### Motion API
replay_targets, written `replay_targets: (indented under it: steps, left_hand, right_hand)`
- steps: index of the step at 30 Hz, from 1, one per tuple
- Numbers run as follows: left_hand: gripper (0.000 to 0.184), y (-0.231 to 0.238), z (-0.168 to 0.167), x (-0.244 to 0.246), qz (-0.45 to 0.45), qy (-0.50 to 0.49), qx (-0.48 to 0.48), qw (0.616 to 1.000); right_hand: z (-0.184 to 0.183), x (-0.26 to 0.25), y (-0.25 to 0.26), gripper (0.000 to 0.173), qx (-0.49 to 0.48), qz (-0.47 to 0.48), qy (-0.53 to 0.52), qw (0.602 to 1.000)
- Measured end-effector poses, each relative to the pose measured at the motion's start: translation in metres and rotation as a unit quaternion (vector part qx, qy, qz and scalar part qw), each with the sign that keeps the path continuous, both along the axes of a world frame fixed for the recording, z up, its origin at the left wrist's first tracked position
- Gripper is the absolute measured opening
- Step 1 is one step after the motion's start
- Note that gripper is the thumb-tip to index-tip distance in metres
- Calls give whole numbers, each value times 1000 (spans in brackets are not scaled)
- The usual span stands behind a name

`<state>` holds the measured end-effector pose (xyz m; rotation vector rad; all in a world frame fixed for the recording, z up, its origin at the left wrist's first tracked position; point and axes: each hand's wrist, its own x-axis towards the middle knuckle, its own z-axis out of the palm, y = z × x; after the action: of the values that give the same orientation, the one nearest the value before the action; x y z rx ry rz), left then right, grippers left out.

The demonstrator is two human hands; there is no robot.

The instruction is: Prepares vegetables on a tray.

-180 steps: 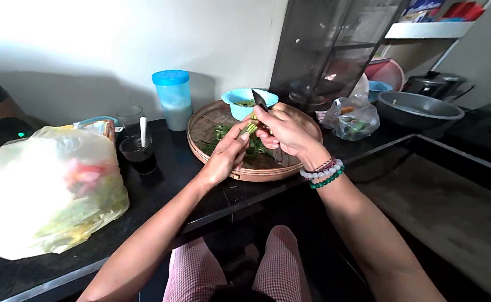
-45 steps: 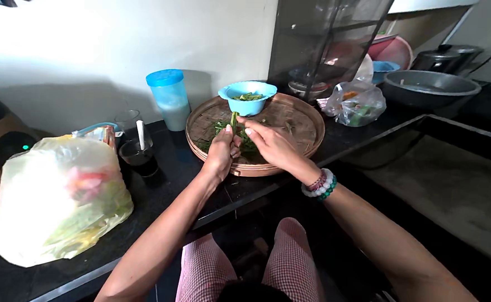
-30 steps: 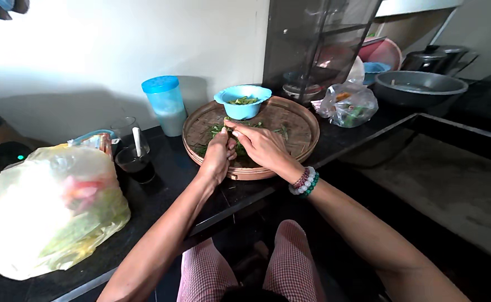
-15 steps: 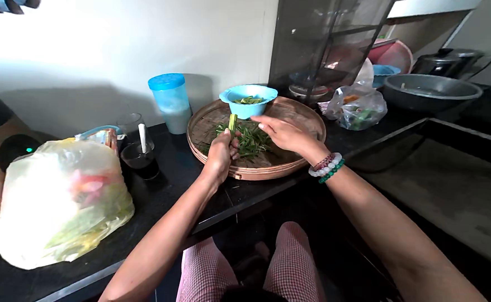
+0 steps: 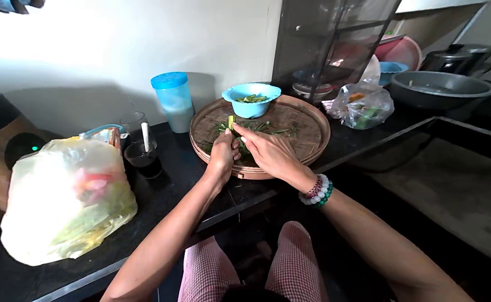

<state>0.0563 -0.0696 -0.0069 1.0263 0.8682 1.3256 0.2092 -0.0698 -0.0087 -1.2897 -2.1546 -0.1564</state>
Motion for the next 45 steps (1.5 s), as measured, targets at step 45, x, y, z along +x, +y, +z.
replay_targets:
  steps: [45]
  left_hand:
    - [47,3,7,-5,-64,-5,-100,993]
  right_hand:
    - [31,44,21,62,-252,-9,200,947]
